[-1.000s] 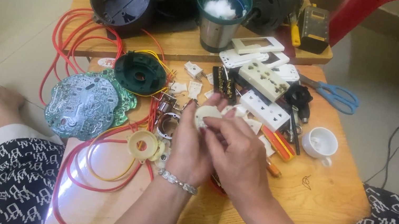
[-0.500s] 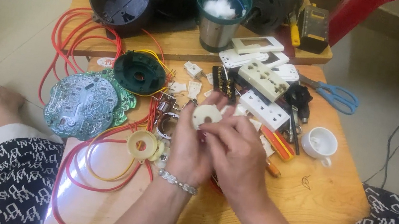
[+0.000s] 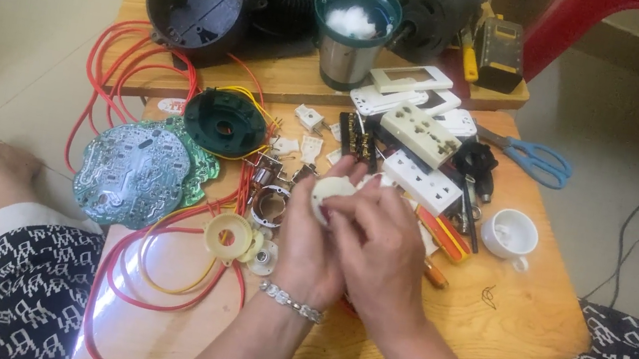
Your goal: Assembling small plastic components of an electrical device by hand
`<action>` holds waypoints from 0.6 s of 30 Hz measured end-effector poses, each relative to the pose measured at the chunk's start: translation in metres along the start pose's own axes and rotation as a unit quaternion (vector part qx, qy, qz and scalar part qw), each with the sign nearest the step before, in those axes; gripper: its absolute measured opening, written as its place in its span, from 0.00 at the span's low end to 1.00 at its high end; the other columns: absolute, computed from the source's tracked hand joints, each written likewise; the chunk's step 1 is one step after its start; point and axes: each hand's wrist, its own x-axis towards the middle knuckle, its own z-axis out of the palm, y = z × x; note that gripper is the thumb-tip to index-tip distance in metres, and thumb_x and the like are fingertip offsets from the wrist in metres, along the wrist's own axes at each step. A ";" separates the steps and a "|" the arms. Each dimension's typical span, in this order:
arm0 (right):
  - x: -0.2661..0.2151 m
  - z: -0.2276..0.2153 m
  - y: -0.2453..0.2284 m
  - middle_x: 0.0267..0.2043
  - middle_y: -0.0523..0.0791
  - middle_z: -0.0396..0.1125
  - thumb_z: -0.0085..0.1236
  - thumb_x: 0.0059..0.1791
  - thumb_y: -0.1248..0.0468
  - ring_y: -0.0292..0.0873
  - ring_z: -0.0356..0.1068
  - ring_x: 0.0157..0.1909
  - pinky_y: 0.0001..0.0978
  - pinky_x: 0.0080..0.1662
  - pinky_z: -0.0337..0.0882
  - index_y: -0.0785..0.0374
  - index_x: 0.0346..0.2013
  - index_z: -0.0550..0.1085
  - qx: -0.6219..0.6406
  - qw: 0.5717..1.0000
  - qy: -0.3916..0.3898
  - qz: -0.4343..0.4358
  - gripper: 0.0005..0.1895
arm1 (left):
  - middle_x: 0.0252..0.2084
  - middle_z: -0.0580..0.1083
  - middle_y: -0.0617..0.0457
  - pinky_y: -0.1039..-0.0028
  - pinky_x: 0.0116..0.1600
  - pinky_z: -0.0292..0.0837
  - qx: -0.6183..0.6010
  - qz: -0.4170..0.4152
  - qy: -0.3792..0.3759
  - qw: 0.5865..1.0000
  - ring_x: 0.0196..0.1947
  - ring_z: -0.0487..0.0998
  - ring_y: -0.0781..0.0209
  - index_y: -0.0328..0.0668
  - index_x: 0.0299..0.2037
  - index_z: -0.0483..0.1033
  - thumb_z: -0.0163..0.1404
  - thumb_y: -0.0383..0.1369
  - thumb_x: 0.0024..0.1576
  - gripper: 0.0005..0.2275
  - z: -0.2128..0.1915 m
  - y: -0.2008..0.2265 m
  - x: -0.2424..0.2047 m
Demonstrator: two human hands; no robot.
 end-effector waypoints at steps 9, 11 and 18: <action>0.000 -0.002 0.005 0.29 0.42 0.64 0.60 0.44 0.67 0.46 0.67 0.34 0.40 0.41 0.66 0.55 0.31 0.78 -0.023 1.000 -0.001 0.010 0.03 | 0.65 0.61 0.40 0.63 0.64 0.63 -0.028 -0.010 0.043 0.999 0.62 0.65 0.50 0.36 0.63 0.60 0.25 0.42 0.62 0.24 -0.004 0.006 0.000; -0.008 0.006 0.007 0.30 0.42 0.64 0.60 0.44 0.66 0.47 0.67 0.35 0.40 0.41 0.66 0.54 0.31 0.78 -0.009 1.000 -0.009 0.002 0.04 | 0.66 0.59 0.41 0.63 0.64 0.62 -0.019 -0.003 0.025 1.000 0.63 0.63 0.50 0.37 0.64 0.58 0.24 0.42 0.62 0.24 -0.007 0.005 0.001; 0.005 0.009 0.011 0.30 0.41 0.64 0.58 0.45 0.63 0.47 0.66 0.36 0.40 0.44 0.65 0.51 0.33 0.78 -0.002 0.999 -0.008 -0.045 0.04 | 0.67 0.56 0.41 0.55 0.65 0.59 0.018 -0.013 -0.012 1.000 0.64 0.60 0.45 0.38 0.64 0.57 0.21 0.44 0.62 0.25 -0.016 -0.003 0.008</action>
